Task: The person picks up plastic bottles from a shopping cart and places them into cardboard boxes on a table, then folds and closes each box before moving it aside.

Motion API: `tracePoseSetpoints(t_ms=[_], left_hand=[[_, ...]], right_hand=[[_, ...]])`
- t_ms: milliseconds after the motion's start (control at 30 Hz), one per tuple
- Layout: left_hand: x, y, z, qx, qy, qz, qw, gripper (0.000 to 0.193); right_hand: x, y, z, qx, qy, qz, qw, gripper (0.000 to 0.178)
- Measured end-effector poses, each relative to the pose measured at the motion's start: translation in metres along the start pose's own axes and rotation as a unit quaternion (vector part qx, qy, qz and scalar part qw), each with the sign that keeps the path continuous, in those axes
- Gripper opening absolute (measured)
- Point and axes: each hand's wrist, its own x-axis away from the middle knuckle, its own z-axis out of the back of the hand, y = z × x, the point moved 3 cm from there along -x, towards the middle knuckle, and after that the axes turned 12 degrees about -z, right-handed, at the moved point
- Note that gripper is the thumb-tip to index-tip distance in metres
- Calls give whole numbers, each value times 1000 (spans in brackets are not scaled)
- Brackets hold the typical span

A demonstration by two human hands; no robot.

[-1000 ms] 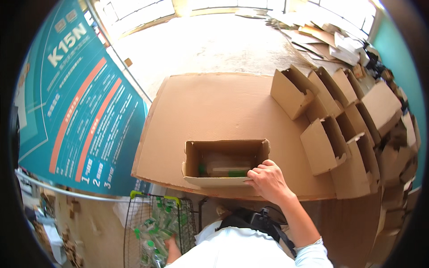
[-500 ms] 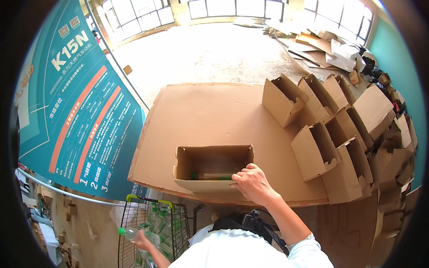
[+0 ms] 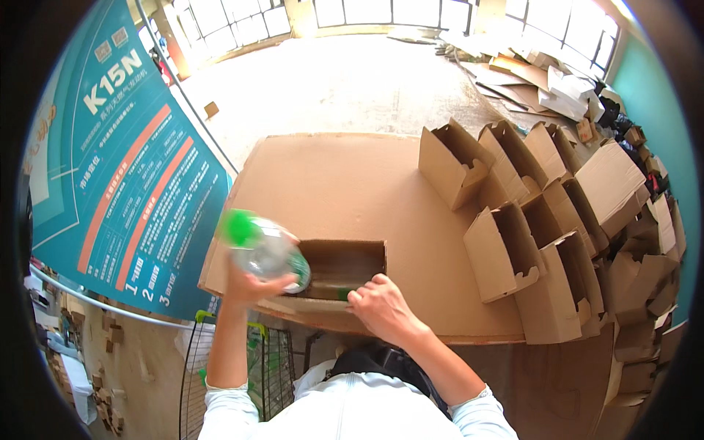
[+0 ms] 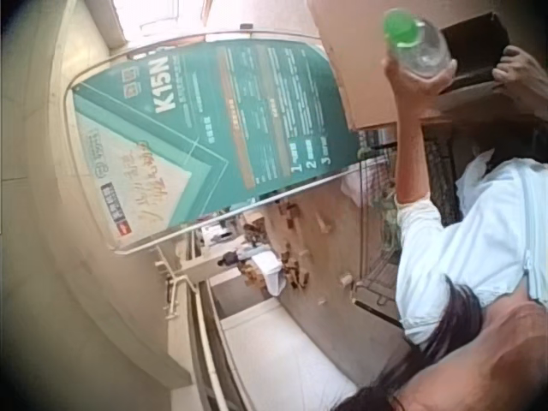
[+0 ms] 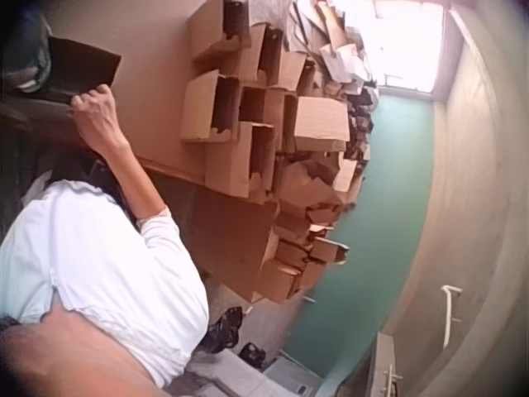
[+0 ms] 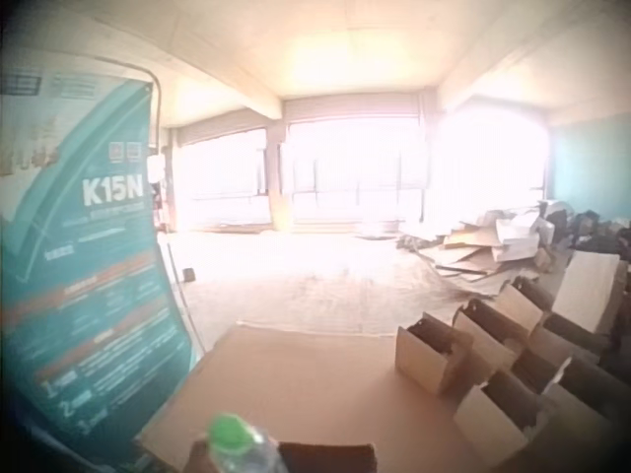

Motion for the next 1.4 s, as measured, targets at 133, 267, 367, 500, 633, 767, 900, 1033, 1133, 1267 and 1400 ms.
tracePoseSetpoints(t_ms=[133, 267, 367, 500, 633, 767, 900, 1033, 1133, 1267, 1400], left_hand=[[-17, -21, -42, -30, -204, 8, 978, 69], [-19, -61, -69, -78, -422, 124, 895, 74], [12, -111, -87, -86, -547, 136, 822, 82], [33, -137, -108, -79, -679, 125, 719, 79], [35, -167, -127, -68, -748, 188, 632, 70], [30, -143, -131, -137, -760, 167, 613, 72], [58, -163, -120, -147, -721, 95, 670, 63], [48, -124, -112, -135, -683, 127, 706, 50], [30, -114, -106, -209, -722, 131, 647, 39], [-32, 0, -30, -152, -302, -3, 941, 39], [37, 82, 80, -208, 125, -18, 970, 63]], right_hand=[[4, -5, 2, -17, -8, 16, 1000, 16], [12, 8, 3, -61, 130, 15, 990, 14], [11, 11, 2, -102, 157, -1, 982, 14], [12, 8, 0, -126, 115, 7, 985, 15], [14, 11, -5, -129, 126, 1, 984, 15], [15, 14, -8, -133, 108, -1, 985, 15], [9, 17, -7, -136, 104, 2, 985, 16], [1, 19, -2, -121, 83, 15, 989, 15], [6, 15, -1, -124, 57, 23, 990, 15], [29, 30, 65, -113, 145, -16, 983, 43], [86, 64, 140, -124, 446, -143, 875, 55]])
